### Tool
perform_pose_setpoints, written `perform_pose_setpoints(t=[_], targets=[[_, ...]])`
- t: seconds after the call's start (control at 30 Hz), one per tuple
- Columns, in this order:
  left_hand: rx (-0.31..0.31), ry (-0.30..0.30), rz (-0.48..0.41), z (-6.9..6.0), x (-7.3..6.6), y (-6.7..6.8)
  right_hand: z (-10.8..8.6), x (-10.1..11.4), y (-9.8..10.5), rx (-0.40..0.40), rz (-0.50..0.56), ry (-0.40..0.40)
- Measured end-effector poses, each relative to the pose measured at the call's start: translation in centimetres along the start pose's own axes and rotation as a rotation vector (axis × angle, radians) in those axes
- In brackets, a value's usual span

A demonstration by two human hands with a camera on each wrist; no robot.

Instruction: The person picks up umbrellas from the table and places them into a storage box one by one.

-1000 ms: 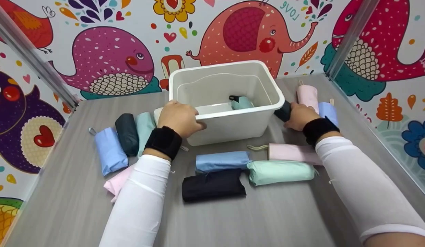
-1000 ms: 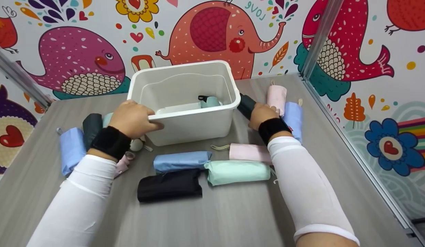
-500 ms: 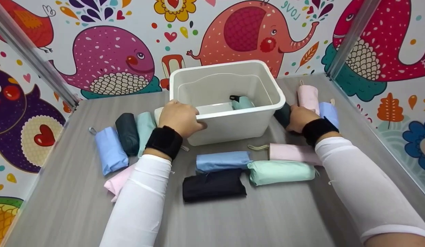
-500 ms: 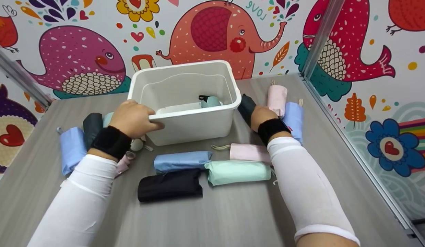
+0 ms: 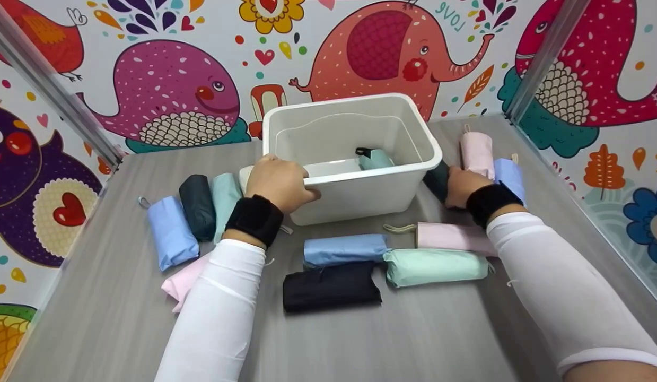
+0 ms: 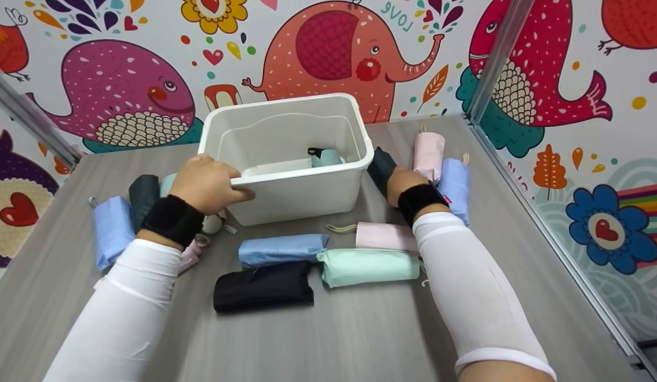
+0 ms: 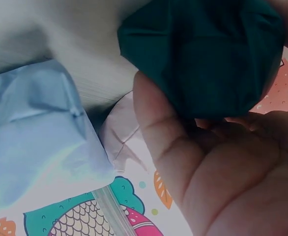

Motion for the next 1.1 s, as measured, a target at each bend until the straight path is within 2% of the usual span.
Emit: perform_pose_setpoints(t=[0.13,0.4,0.7,0.93,1.1], targets=[[-0.002,0.003,-0.003,0.0,0.0,0.0,1.3,-0.8,-0.7,0.016,-0.022,-0.013],[-0.013,-0.005,0.005,0.0,0.1,0.0,-1.5,1.1,0.9,0.059,0.021,0.007],[-0.003,0.001,0.002,0.1,0.1,-0.1,-1.7,1.4,1.1,0.046,0.019,0.001],[0.005,-0.002,-0.001,0.1,0.1,-0.1,-1.6,1.4,1.2,0.032,-0.026,-0.017],[0.0,-0.001,-0.013,0.0,0.1,-0.1,-1.7,1.4,1.3,0.043,-0.002,-0.04]])
Point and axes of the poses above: each hand's wrist, its own z-axis towards the middle knuckle, its own y-axis out of the back of the hand, x = y × z, the point moved 3 cm from there along z, towards the middle knuckle, and after that the axes turned 8 degrees about -y, right-handed, at the moved point
